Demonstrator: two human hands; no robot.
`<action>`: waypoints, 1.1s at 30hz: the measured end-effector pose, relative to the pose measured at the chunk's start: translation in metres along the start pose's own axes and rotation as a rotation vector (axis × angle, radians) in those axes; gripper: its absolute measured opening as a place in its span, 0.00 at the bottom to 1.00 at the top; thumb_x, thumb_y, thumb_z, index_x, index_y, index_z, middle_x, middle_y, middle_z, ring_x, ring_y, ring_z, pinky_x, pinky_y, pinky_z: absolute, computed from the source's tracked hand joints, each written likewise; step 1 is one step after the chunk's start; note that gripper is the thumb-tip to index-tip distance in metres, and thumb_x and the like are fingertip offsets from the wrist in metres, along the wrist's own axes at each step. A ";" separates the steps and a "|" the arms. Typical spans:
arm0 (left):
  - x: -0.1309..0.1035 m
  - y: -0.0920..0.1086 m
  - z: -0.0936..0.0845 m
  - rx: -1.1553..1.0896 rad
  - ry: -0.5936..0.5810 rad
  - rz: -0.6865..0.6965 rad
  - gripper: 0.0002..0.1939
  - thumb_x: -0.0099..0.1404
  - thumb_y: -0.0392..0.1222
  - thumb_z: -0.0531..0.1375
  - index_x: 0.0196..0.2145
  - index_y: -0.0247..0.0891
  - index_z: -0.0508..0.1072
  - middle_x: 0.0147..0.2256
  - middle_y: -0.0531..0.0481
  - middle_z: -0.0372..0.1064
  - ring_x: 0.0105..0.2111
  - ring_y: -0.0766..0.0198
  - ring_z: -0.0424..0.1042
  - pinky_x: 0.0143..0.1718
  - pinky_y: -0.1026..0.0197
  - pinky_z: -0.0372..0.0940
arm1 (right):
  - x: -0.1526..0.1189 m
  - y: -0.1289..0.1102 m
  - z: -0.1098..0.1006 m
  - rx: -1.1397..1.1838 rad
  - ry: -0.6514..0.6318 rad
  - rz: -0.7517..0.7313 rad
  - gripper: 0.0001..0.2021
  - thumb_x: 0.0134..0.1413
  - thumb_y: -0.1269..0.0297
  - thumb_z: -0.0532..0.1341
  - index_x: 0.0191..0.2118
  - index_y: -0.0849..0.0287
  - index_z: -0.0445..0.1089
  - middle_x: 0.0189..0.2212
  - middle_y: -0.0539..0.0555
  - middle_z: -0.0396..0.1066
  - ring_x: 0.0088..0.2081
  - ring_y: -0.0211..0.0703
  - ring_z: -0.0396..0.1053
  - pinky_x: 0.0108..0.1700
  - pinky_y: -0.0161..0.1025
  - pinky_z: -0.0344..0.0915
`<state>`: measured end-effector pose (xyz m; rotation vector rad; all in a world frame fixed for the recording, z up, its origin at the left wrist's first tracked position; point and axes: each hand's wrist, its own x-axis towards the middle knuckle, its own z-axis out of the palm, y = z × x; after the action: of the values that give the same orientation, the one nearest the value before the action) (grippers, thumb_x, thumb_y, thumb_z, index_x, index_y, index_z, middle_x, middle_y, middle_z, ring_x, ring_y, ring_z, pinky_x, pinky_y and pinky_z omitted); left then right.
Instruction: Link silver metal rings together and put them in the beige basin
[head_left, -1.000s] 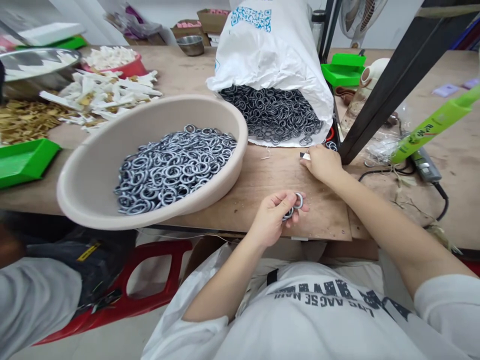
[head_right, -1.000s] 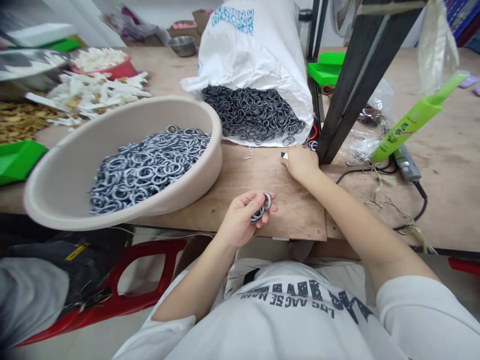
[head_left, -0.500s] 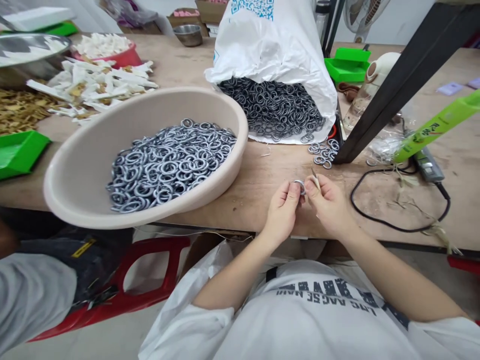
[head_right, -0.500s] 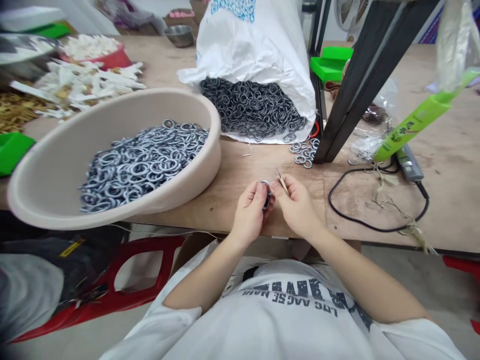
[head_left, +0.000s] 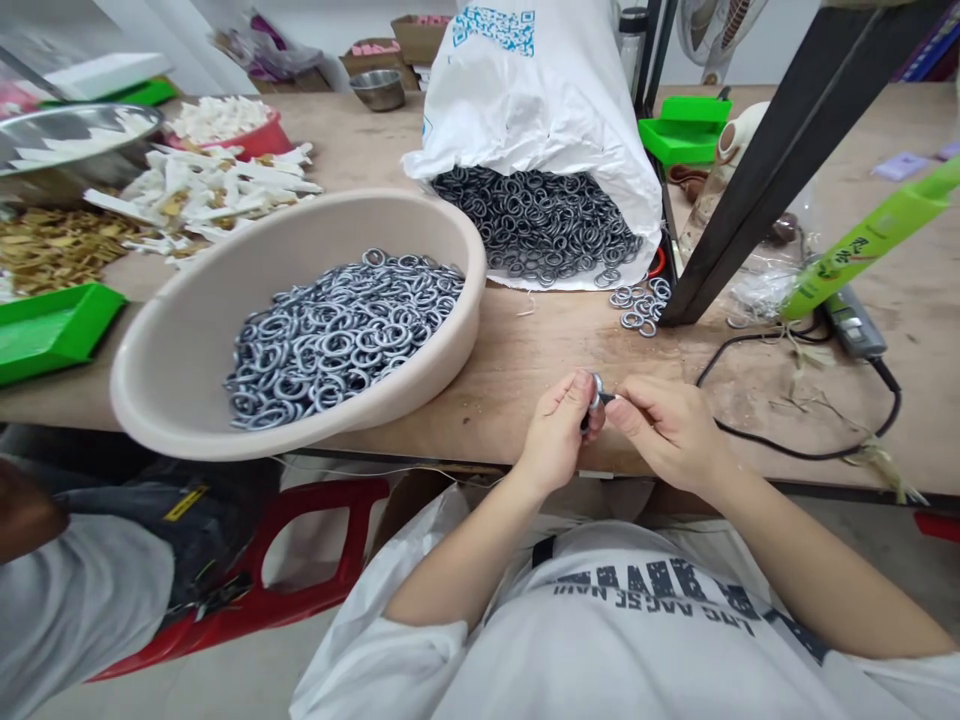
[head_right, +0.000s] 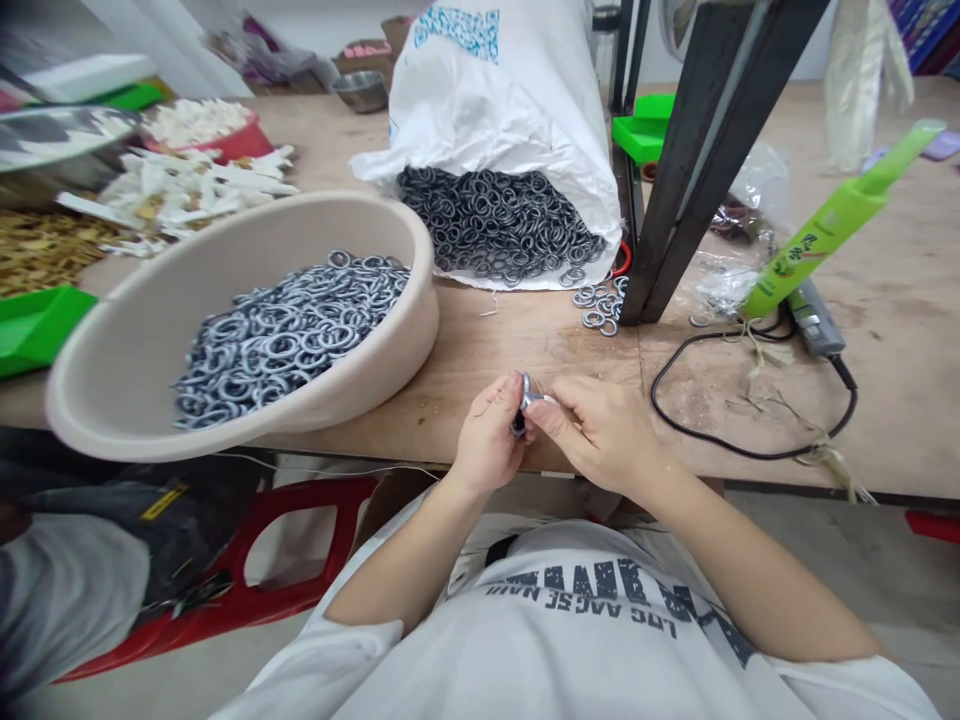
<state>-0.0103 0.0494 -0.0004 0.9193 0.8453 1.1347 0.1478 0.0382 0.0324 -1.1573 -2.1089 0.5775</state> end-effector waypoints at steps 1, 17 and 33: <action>-0.001 0.000 0.000 0.007 -0.013 -0.002 0.24 0.67 0.61 0.57 0.25 0.38 0.62 0.19 0.56 0.57 0.20 0.71 0.55 0.21 0.65 0.50 | -0.001 0.001 0.000 -0.006 -0.010 0.004 0.20 0.69 0.53 0.52 0.25 0.56 0.59 0.22 0.48 0.60 0.25 0.37 0.56 0.29 0.38 0.48; -0.002 0.014 -0.013 -0.178 -0.008 -0.192 0.15 0.62 0.50 0.64 0.40 0.36 0.73 0.23 0.55 0.64 0.19 0.72 0.62 0.17 0.70 0.50 | 0.091 0.072 0.004 -0.741 -0.020 0.368 0.14 0.66 0.66 0.55 0.47 0.74 0.71 0.44 0.74 0.72 0.34 0.47 0.71 0.35 0.41 0.57; 0.011 -0.008 0.000 -0.064 0.021 -0.068 0.24 0.61 0.63 0.62 0.36 0.37 0.69 0.26 0.55 0.64 0.20 0.74 0.60 0.16 0.70 0.49 | 0.026 0.015 0.027 0.551 0.157 0.330 0.16 0.63 0.51 0.59 0.31 0.57 0.72 0.26 0.50 0.66 0.29 0.40 0.66 0.34 0.38 0.64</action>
<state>-0.0050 0.0591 -0.0083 0.8219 0.8467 1.1083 0.1266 0.0659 0.0132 -1.1763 -1.4931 1.0987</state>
